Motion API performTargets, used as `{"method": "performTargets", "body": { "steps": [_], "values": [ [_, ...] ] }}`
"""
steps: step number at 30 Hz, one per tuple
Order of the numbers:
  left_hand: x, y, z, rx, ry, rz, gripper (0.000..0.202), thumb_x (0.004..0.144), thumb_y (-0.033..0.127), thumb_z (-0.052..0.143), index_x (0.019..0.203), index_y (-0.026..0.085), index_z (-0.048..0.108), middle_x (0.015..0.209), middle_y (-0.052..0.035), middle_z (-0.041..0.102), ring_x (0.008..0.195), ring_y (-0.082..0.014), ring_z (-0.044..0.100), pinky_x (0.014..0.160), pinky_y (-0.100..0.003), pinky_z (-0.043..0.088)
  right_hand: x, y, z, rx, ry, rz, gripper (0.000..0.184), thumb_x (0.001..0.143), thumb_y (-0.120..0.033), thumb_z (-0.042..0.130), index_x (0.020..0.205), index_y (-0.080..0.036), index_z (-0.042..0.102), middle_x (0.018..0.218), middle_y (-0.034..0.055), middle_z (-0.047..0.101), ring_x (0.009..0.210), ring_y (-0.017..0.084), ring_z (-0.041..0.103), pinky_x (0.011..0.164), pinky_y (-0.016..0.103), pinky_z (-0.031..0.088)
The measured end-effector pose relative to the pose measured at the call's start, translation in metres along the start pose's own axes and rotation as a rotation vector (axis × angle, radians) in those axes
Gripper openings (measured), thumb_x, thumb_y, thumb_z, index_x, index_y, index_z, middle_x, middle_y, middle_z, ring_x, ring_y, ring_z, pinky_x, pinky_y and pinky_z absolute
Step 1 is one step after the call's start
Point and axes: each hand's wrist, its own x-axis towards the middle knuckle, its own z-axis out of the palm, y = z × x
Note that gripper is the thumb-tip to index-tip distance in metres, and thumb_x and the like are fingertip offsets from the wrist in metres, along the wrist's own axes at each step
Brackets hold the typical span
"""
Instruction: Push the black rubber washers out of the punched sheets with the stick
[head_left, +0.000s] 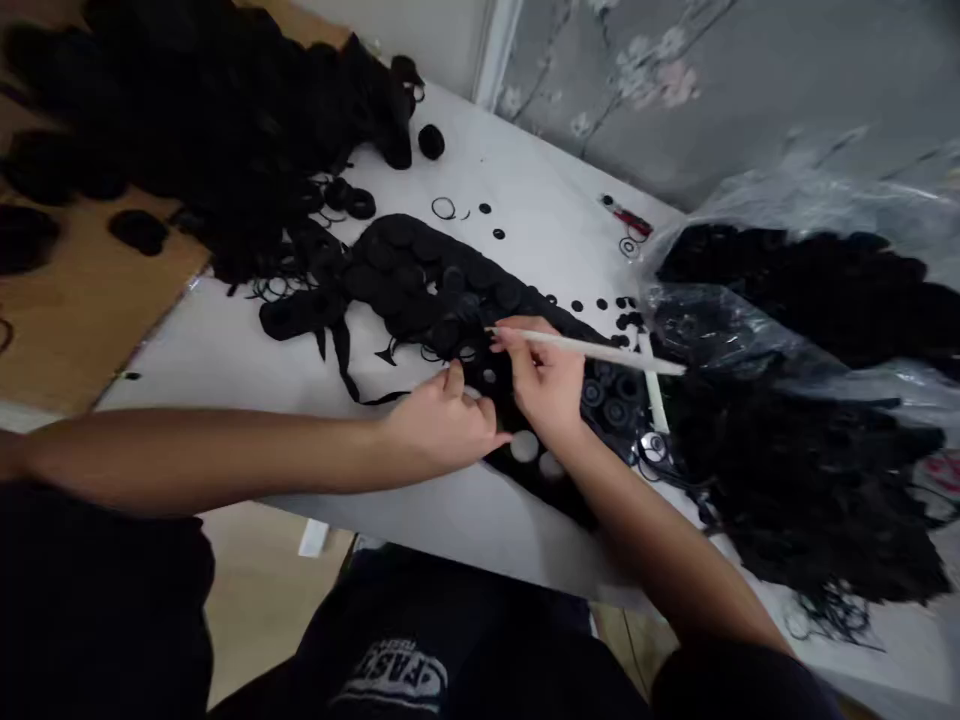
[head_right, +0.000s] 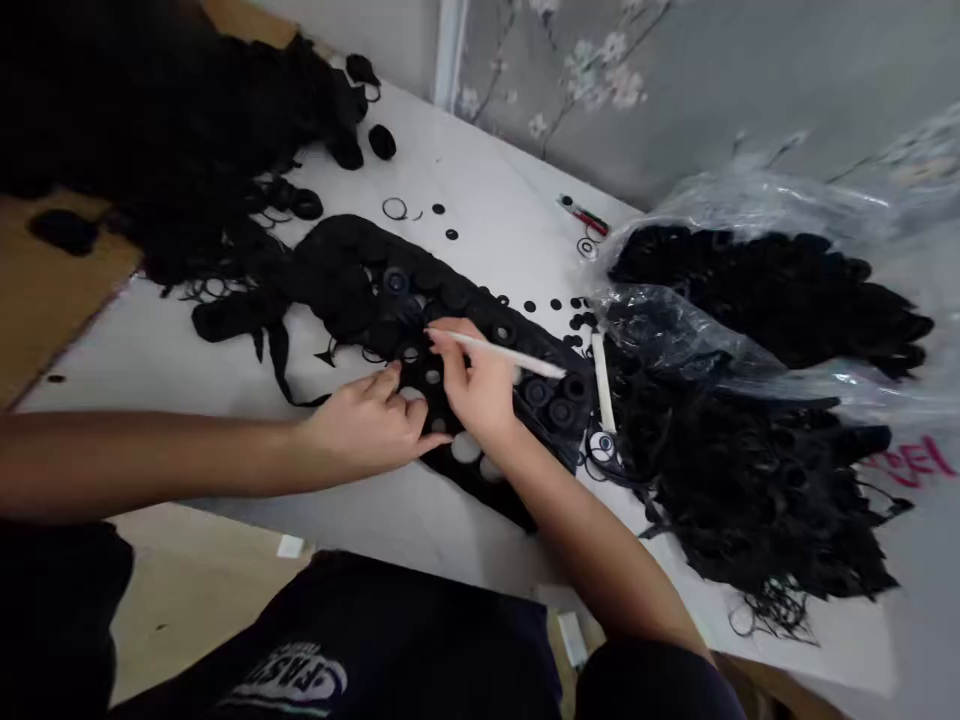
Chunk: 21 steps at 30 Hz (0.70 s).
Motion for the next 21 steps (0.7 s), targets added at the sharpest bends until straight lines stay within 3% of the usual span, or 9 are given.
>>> {"method": "performTargets", "body": {
  "steps": [2, 5, 8, 12, 15, 17, 21],
  "values": [
    [0.001, 0.001, -0.002, 0.007, -0.013, 0.007, 0.049, 0.07, 0.054, 0.074, 0.052, 0.011, 0.059, 0.043, -0.0103, 0.058, 0.065, -0.0324, 0.069, 0.062, -0.035, 0.051, 0.012, 0.009, -0.008, 0.052, 0.277, 0.061, 0.022, 0.095, -0.033, 0.049, 0.087, -0.02, 0.065, 0.081, 0.0011, 0.067, 0.068, 0.014, 0.067, 0.07, 0.029, 0.055],
    [0.001, 0.0, -0.006, 0.004, -0.035, 0.03, 0.05, 0.076, 0.054, 0.069, 0.053, 0.011, 0.058, 0.043, -0.0099, 0.056, 0.067, -0.0324, 0.068, 0.059, -0.034, 0.05, 0.024, 0.017, -0.023, 0.131, 0.502, 0.134, 0.025, 0.094, -0.041, 0.049, 0.092, -0.021, 0.064, 0.081, 0.0013, 0.067, 0.072, 0.015, 0.069, 0.074, 0.033, 0.057],
    [0.003, -0.006, -0.009, -0.006, -0.046, 0.053, 0.048, 0.083, 0.052, 0.062, 0.058, 0.011, 0.057, 0.046, -0.0084, 0.056, 0.07, -0.0317, 0.067, 0.054, -0.031, 0.047, 0.024, 0.014, -0.046, 0.154, 0.488, 0.17, 0.024, 0.088, -0.042, 0.058, 0.093, -0.02, 0.067, 0.093, 0.0036, 0.07, 0.09, 0.019, 0.069, 0.082, 0.036, 0.057],
    [0.004, -0.014, -0.011, -0.094, 0.013, 0.212, 0.034, 0.091, 0.039, 0.055, 0.067, 0.014, 0.057, 0.057, -0.0029, 0.057, 0.06, -0.0193, 0.06, 0.051, -0.028, 0.042, -0.002, 0.005, -0.095, 0.2, 0.501, 0.305, 0.019, 0.08, -0.038, 0.07, 0.086, -0.02, 0.072, 0.106, 0.0042, 0.07, 0.101, 0.019, 0.066, 0.086, 0.035, 0.055],
    [0.004, -0.012, -0.01, -0.263, 0.097, 0.399, 0.027, 0.092, 0.036, 0.054, 0.076, 0.014, 0.06, 0.068, -0.003, 0.061, 0.072, -0.0179, 0.061, 0.06, -0.027, 0.046, -0.036, 0.005, -0.136, 0.385, 0.547, 0.558, 0.022, 0.072, -0.038, 0.076, 0.083, -0.02, 0.073, 0.1, 0.004, 0.072, 0.086, 0.016, 0.069, 0.078, 0.031, 0.057],
    [0.006, -0.008, -0.009, -0.358, 0.109, 0.435, 0.024, 0.09, 0.035, 0.057, 0.08, 0.014, 0.062, 0.075, -0.0043, 0.064, 0.084, -0.0198, 0.062, 0.068, -0.028, 0.049, -0.06, 0.009, -0.158, 0.407, 0.542, 0.665, 0.024, 0.069, -0.041, 0.079, 0.078, -0.019, 0.073, 0.093, 0.0041, 0.073, 0.079, 0.015, 0.069, 0.073, 0.028, 0.057],
    [0.02, 0.0, -0.009, -0.523, 0.024, 0.394, 0.019, 0.09, 0.032, 0.059, 0.087, 0.014, 0.064, 0.086, -0.0056, 0.067, 0.094, -0.0219, 0.061, 0.088, -0.035, 0.05, -0.093, 0.017, -0.182, 0.258, 0.386, 0.687, 0.025, 0.074, -0.043, 0.075, 0.083, -0.02, 0.075, 0.087, 0.004, 0.074, 0.081, 0.017, 0.068, 0.074, 0.028, 0.055]
  ]
}}
